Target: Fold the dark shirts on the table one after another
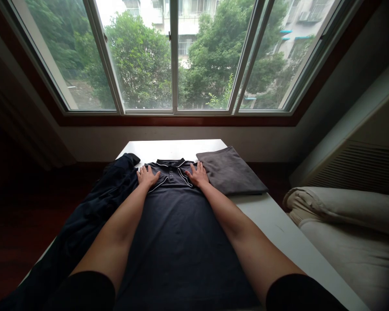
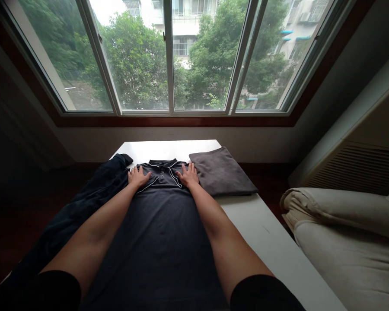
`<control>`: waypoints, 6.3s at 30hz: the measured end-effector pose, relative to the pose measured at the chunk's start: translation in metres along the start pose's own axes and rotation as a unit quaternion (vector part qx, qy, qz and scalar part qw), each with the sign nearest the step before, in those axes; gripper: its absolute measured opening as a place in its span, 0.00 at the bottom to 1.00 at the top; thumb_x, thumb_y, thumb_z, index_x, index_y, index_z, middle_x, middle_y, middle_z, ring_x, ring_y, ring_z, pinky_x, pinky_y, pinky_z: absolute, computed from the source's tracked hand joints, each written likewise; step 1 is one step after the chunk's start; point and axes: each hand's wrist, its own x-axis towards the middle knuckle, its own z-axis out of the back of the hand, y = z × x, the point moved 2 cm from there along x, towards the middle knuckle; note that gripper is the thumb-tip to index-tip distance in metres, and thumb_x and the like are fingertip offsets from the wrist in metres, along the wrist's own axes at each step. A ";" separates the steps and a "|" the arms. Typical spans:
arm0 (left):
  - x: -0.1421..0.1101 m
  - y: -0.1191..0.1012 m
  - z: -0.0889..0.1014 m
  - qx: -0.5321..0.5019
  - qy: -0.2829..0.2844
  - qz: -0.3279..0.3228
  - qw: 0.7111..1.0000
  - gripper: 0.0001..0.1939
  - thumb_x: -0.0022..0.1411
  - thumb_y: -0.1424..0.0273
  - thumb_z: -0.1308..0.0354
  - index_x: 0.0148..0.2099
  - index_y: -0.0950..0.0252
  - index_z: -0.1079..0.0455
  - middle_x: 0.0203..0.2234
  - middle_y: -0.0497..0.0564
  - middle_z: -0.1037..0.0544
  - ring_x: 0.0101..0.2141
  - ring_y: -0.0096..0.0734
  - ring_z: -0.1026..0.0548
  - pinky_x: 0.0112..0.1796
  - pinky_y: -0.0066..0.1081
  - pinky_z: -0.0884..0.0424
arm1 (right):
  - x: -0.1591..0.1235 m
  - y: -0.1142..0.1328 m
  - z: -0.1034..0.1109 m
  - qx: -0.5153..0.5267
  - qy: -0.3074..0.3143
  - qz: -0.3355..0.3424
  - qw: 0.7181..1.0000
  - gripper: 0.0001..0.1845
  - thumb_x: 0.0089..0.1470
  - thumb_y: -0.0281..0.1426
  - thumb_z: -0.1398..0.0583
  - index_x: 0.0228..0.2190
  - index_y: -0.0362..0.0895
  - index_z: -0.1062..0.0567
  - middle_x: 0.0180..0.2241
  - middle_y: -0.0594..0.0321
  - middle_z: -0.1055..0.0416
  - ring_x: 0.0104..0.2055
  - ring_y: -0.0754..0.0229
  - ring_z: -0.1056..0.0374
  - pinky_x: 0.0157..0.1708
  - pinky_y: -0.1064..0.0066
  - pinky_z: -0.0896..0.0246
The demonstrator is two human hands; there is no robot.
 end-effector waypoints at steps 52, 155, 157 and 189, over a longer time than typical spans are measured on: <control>-0.011 0.000 -0.010 -0.003 0.069 -0.109 0.992 0.48 0.67 0.38 0.64 0.77 0.64 0.56 0.75 0.60 0.59 0.73 0.52 0.62 0.68 0.51 0.64 | -0.008 -0.012 -0.002 0.008 0.022 0.127 0.992 0.35 0.68 0.51 0.52 0.69 0.51 0.41 0.74 0.56 0.60 0.75 0.47 0.63 0.70 0.52 0.64; -0.045 0.012 -0.010 -0.010 0.034 -0.111 0.993 0.32 0.72 0.59 0.61 0.74 0.61 0.48 0.74 0.53 0.52 0.72 0.43 0.55 0.69 0.50 0.58 | -0.047 -0.003 -0.001 0.056 0.049 0.196 0.978 0.28 0.69 0.43 0.48 0.67 0.52 0.36 0.71 0.58 0.49 0.73 0.51 0.55 0.71 0.51 0.63; -0.042 0.013 -0.010 -0.005 0.046 -0.117 0.992 0.33 0.72 0.59 0.62 0.75 0.61 0.50 0.74 0.53 0.54 0.73 0.44 0.57 0.68 0.51 0.58 | -0.045 -0.003 -0.003 0.051 0.051 0.193 0.979 0.29 0.69 0.43 0.49 0.67 0.53 0.37 0.72 0.59 0.49 0.74 0.50 0.56 0.71 0.51 0.64; -0.015 -0.056 0.016 -0.067 -0.035 -0.225 0.971 0.14 0.71 0.61 0.48 0.50 0.58 0.25 0.50 0.55 0.26 0.52 0.42 0.30 0.52 0.37 0.33 | -0.005 0.029 0.016 0.053 -0.171 0.037 0.983 0.11 0.65 0.32 0.47 0.42 0.44 0.25 0.43 0.53 0.26 0.44 0.53 0.33 0.47 0.65 0.42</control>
